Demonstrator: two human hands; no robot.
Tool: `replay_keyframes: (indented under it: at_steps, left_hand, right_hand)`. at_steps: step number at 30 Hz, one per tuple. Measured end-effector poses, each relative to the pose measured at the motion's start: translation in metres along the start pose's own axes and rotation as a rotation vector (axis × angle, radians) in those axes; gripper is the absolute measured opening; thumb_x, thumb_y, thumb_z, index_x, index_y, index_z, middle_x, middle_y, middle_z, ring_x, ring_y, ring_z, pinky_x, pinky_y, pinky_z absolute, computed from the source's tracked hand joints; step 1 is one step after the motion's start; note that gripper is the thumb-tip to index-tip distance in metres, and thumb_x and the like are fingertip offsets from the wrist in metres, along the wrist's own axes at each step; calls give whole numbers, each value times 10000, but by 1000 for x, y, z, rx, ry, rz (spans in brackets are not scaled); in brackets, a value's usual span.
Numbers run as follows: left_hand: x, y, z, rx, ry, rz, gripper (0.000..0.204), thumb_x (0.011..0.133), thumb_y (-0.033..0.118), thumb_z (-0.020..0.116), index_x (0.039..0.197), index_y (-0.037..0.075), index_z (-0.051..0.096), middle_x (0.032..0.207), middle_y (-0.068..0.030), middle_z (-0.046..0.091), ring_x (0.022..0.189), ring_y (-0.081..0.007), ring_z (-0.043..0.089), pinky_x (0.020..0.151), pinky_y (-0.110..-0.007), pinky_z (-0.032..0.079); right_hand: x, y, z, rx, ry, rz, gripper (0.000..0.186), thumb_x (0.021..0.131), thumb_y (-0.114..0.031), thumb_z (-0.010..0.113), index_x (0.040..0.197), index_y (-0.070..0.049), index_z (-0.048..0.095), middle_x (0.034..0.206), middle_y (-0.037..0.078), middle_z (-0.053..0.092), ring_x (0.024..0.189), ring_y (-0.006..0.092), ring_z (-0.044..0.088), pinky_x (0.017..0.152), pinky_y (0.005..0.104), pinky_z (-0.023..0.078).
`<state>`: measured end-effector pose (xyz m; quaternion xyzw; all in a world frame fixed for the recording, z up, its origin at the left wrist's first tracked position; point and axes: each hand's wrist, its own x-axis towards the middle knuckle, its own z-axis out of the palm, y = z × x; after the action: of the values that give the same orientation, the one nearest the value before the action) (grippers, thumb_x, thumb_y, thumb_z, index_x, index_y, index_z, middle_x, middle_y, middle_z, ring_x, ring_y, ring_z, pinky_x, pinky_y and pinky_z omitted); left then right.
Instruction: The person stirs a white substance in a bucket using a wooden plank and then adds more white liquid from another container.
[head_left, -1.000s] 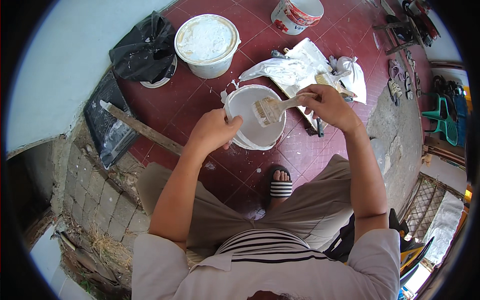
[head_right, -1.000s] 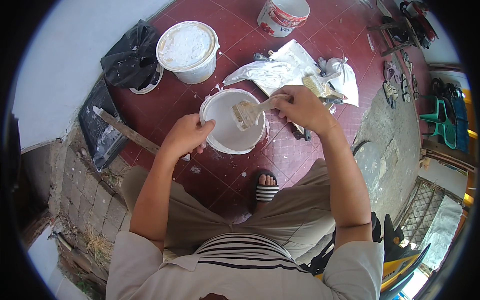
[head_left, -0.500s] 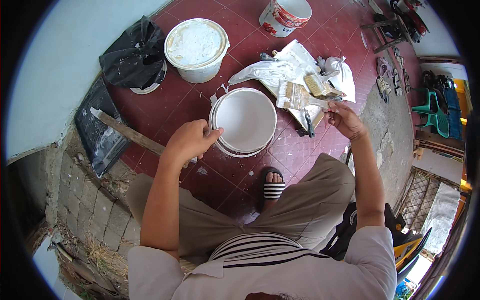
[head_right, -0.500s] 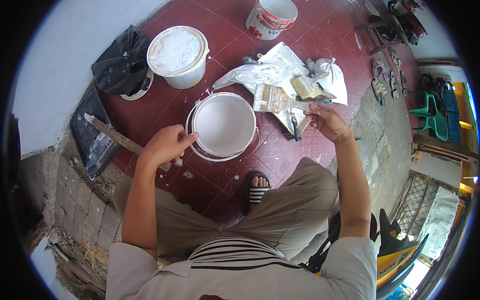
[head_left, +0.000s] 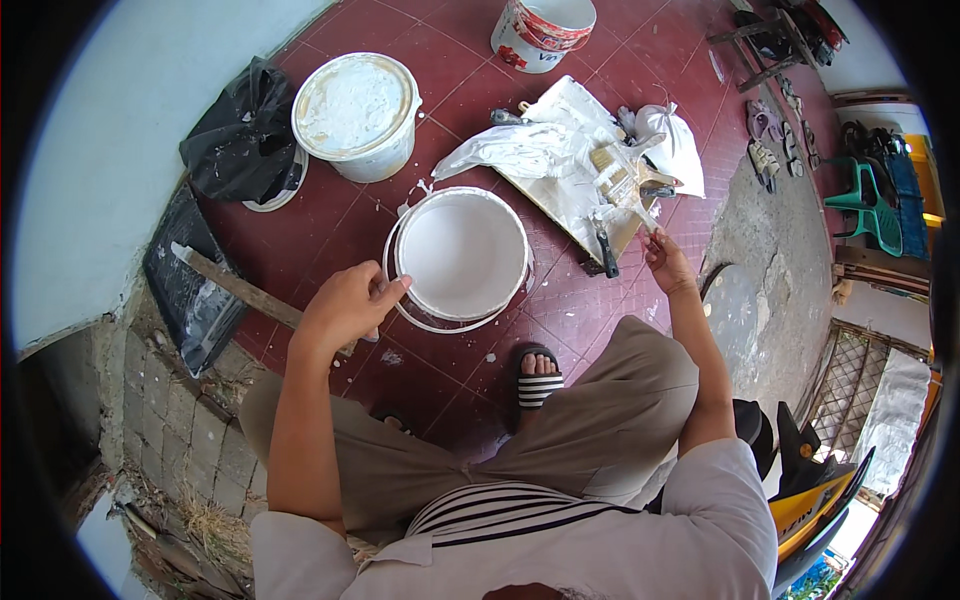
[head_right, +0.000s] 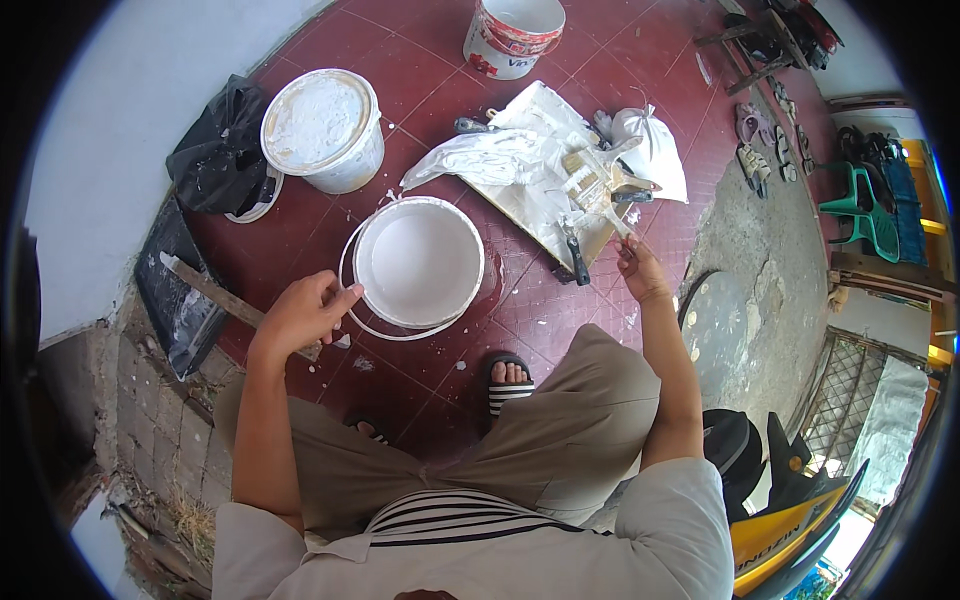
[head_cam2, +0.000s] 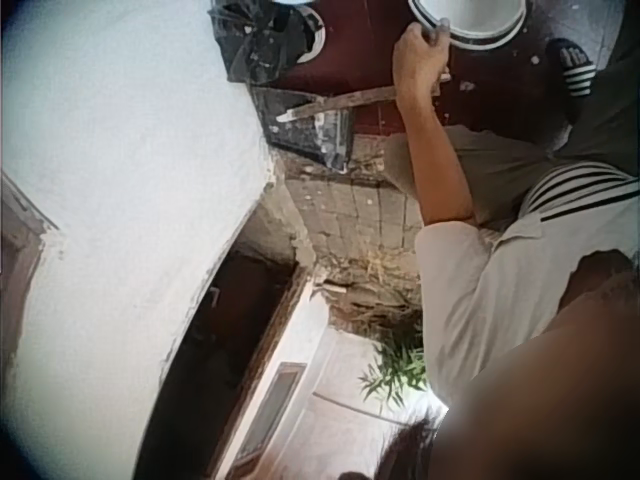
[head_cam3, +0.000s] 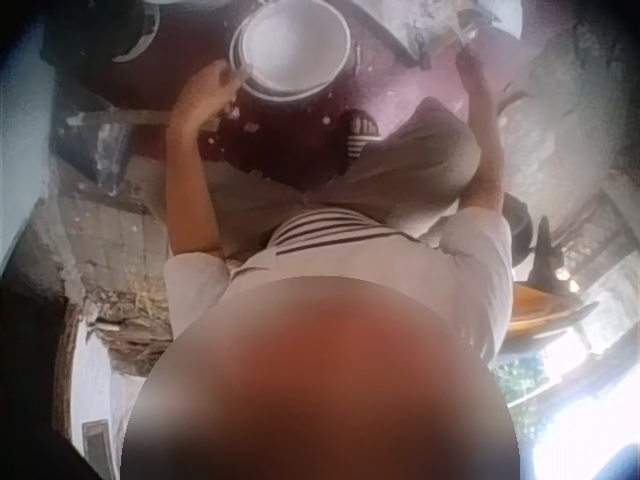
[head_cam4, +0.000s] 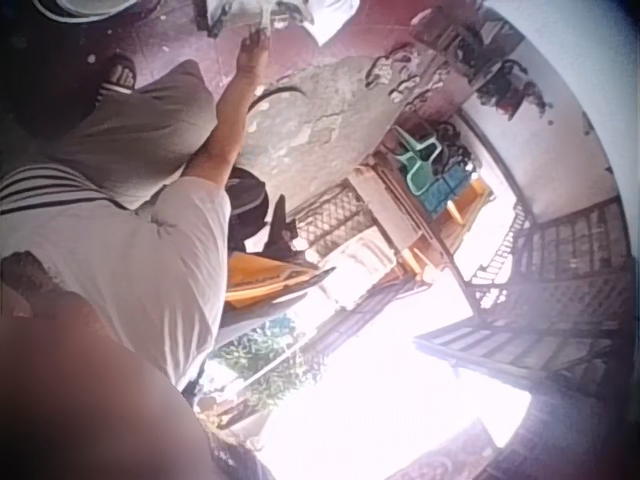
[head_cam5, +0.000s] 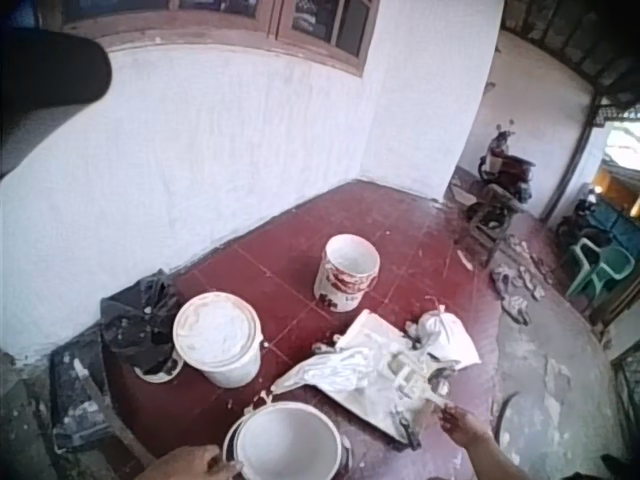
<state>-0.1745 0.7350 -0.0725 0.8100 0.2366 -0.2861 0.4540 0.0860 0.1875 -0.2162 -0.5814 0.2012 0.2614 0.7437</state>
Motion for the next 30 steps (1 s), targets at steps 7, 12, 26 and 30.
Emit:
replay_keyframes:
  at_steps: [7, 12, 26, 30]
  left_hand:
    - [-1, 1, 0, -16, -9, -27, 499, 986, 481, 668, 829, 19, 567, 651, -74, 611, 502, -151, 612, 505, -320, 481]
    - [10, 8, 2, -48, -45, -23, 486, 990, 467, 672, 851, 11, 577, 656, -65, 620, 499, -127, 600, 488, -310, 470]
    - [-94, 73, -73, -307, 174, -197, 435, 1043, 468, 597, 1048, 34, 570, 748, -38, 620, 506, -117, 617, 384, -224, 396]
    - [-127, 126, -81, -279, 119, -180, 428, 1047, 452, 594, 1068, 26, 564, 760, -46, 625, 522, -125, 630, 388, -228, 412]
  right_hand:
    - [27, 33, 2, 1, 5, 17, 209, 1041, -201, 626, 1219, -93, 641, 1088, 20, 711, 933, 125, 670, 640, 243, 454]
    - [34, 25, -9, -66, 48, -12, 215, 1036, -240, 639, 1195, -97, 661, 1091, 14, 715, 928, 121, 662, 641, 245, 452]
    - [-181, 0, 10, -429, 381, 271, 477, 1004, -357, 636, 1258, 42, 577, 1054, 153, 693, 796, 248, 763, 586, 351, 614]
    - [-294, -14, -1, -455, 466, 320, 502, 1019, -347, 632, 1283, 76, 579, 1110, 180, 708, 835, 275, 771, 582, 355, 615]
